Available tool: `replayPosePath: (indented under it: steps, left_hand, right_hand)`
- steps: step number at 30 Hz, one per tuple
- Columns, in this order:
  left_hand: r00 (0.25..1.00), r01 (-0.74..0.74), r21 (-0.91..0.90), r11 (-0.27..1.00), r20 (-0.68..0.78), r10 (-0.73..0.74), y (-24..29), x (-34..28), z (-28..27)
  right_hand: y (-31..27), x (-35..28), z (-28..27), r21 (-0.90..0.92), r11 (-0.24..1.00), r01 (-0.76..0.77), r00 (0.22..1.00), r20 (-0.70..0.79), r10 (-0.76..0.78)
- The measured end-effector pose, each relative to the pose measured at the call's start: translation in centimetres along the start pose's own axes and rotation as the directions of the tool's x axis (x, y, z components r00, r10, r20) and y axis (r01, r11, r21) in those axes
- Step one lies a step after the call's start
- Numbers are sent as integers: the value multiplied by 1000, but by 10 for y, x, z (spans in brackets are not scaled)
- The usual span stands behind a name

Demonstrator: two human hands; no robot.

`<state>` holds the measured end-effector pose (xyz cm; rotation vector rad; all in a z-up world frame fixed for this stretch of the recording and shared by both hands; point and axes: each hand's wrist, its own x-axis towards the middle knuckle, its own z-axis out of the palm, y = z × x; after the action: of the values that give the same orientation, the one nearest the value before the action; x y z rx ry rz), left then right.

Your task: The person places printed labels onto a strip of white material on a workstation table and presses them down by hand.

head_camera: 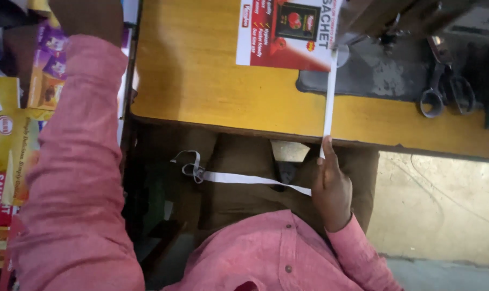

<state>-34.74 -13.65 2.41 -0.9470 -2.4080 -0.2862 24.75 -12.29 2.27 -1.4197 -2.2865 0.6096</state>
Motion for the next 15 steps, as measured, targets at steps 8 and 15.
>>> replayPosePath:
  steps: [8, 15]
  left_hand:
    - [841, -305, 384, 871, -321, 436, 192, -132, -148]
    - [829, -443, -511, 737, 79, 553, 278, -260, -232]
  right_hand:
    - [5, -5, -1, 414, 894, -171, 984, 124, 130]
    - [10, -3, -5, 589, 796, -142, 989, 114, 93]
